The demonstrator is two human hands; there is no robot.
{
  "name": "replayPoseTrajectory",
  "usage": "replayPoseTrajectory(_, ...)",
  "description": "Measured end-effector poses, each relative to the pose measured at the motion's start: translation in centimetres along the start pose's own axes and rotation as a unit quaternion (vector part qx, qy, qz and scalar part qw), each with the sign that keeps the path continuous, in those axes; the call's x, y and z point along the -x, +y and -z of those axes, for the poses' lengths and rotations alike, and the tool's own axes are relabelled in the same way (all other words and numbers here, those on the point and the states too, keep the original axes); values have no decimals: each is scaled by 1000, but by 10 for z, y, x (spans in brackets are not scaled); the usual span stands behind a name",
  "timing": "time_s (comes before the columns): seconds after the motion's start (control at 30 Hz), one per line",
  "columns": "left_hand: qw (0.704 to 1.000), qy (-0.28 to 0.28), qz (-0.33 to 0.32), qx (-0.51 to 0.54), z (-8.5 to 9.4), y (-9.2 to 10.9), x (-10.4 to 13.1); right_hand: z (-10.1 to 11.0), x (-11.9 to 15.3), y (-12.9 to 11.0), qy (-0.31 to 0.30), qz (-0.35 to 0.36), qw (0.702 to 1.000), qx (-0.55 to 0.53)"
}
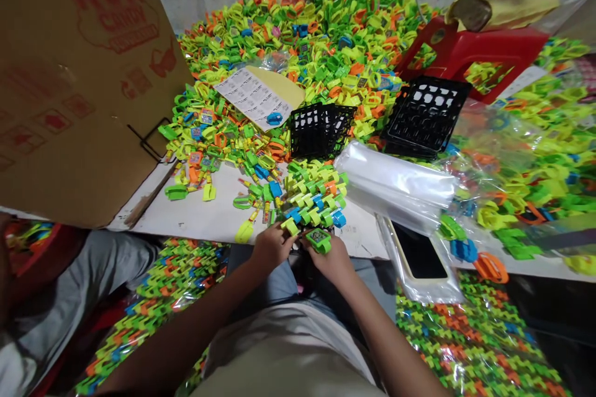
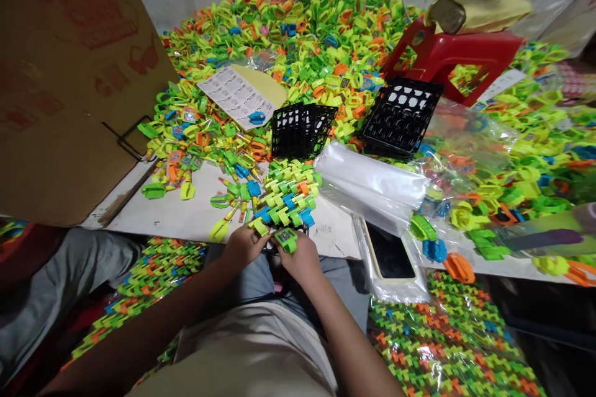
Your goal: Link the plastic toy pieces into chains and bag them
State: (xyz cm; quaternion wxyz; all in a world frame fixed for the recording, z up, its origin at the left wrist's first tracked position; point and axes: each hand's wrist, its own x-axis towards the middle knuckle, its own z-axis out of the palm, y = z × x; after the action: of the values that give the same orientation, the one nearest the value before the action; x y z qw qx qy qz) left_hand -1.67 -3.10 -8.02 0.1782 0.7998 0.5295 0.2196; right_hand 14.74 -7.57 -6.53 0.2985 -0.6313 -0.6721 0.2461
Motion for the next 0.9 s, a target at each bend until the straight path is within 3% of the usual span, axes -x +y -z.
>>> replayPoseTrajectory(0.27, 997, 4, 47, 58, 3, -1, 1, -2, -2, -8, -6, 11, 993, 119)
replayPoseTrajectory(0.4, 991, -10, 64, 114, 16, -2, 8, -3, -4, -16, -23, 0, 989, 144)
replayPoseTrajectory(0.47, 985, 27, 73, 154, 26, -1, 13, -5, -6, -19, -33, 2, 989, 144)
replayPoseTrajectory(0.57, 977, 84, 25, 194, 40, 10, 17, -7, -9, -20, -37, 6, 991, 132)
replayPoseTrajectory(0.7, 986, 64, -87, 130, 45, 31, 6, -9, -9, -19, -39, 5, 994, 102)
replayPoseTrajectory(0.9, 986, 38, -104, 122, 39, 34, -9, -11, -10, -27, -52, -10, 990, 134)
